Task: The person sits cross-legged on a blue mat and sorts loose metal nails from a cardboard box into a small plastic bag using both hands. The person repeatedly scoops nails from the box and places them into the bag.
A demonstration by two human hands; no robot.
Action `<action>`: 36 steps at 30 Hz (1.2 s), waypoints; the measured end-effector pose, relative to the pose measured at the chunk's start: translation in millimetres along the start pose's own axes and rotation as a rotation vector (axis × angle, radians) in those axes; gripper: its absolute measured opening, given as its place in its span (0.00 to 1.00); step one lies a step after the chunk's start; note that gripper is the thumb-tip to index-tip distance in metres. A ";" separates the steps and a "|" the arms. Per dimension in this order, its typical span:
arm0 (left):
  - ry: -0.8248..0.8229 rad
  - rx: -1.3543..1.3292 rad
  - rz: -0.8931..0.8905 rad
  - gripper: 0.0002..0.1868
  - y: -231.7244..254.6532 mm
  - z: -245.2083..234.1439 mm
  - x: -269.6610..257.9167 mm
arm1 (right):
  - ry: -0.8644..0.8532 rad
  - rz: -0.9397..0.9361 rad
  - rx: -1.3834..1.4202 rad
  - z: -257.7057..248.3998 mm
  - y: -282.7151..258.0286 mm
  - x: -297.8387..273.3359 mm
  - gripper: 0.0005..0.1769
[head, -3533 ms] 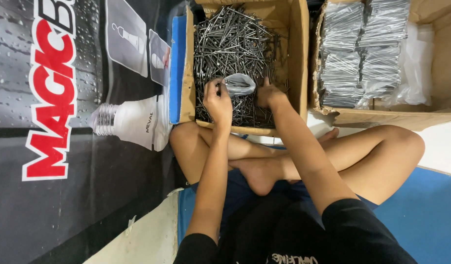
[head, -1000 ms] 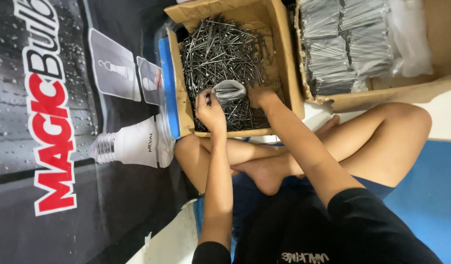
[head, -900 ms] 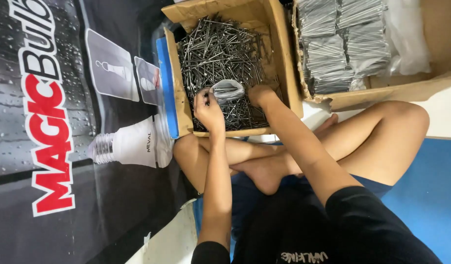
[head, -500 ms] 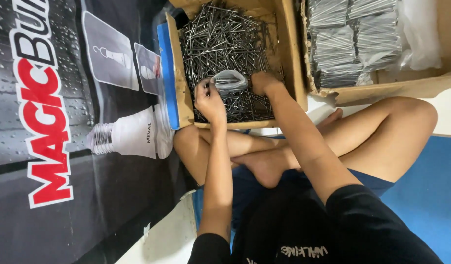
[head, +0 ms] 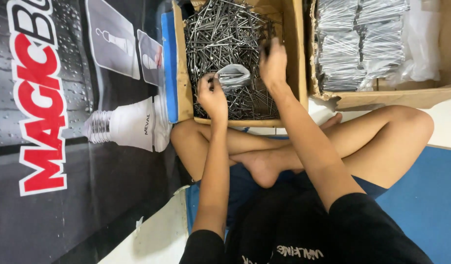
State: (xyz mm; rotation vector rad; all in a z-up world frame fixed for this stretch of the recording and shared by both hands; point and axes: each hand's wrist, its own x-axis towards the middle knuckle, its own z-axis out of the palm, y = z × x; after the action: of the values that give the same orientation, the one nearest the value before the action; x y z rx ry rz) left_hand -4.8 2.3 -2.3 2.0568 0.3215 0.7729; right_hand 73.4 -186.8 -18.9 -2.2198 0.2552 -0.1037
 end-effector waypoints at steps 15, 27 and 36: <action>-0.044 -0.034 0.032 0.02 4.0 3.4 0.5 | 0.365 -0.991 0.427 -20.8 -34.5 -25.2 0.06; 0.032 0.035 0.108 0.02 0.8 7.7 2.0 | -0.043 -1.090 -0.207 23.9 -23.2 -31.3 0.04; 0.078 0.068 0.098 0.05 -2.1 6.4 3.7 | -0.091 -0.179 -0.101 21.7 4.6 -9.8 0.23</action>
State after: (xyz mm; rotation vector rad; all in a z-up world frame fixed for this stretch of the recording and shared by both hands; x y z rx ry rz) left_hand 2.3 1.1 -5.1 2.1228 0.2962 0.9147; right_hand 66.8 -170.7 -35.7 -2.3382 0.0111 -0.0883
